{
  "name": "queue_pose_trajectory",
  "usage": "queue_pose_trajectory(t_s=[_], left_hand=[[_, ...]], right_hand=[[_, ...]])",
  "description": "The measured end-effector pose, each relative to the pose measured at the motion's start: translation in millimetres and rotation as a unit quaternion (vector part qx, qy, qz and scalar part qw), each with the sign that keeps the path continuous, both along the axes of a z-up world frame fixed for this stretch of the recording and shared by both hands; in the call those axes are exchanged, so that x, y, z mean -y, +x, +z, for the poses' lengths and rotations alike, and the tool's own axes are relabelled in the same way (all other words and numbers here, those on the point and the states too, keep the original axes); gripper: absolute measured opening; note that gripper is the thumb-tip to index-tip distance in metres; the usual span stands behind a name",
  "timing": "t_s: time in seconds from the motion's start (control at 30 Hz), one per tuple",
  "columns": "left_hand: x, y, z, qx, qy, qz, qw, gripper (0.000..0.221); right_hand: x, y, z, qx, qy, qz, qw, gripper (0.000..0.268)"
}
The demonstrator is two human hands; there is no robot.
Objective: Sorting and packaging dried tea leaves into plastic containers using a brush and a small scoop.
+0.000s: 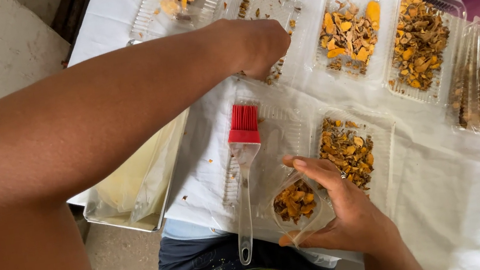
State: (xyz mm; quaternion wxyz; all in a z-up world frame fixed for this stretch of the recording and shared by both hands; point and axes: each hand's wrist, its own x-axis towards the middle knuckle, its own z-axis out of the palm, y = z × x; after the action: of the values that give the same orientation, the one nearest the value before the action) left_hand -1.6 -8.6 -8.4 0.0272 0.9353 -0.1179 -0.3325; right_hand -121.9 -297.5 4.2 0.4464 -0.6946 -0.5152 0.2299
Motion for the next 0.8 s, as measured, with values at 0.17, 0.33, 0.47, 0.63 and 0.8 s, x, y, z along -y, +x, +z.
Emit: queue_pose_trajectory(t_s=[0.17, 0.33, 0.47, 0.63, 0.8], left_hand=[[-12, -4, 15, 0.037, -0.022, 0.019, 0.999, 0.011], [-32, -14, 57, 0.089, -0.164, 0.143, 0.972, 0.016], [-35, -22, 56, 0.123, -0.418, 0.173, 0.883, 0.019], [24, -114, 162, 0.076, -0.486, 0.233, 0.839, 0.015], [54, -146, 138, 0.139, -0.524, 0.151, 0.827, 0.015]], right_hand=[[-1, 0, 0, 0.016, 0.006, -0.002, 1.0, 0.106], [-1, -5, 2, -0.079, -0.012, -0.083, 0.993, 0.105], [-9, -5, 11, -0.097, 0.01, -0.139, 0.985, 0.105], [-11, -7, 13, -0.093, -0.017, -0.196, 0.976, 0.098], [-14, -11, 13, -0.018, -0.054, -0.222, 0.973, 0.104]])
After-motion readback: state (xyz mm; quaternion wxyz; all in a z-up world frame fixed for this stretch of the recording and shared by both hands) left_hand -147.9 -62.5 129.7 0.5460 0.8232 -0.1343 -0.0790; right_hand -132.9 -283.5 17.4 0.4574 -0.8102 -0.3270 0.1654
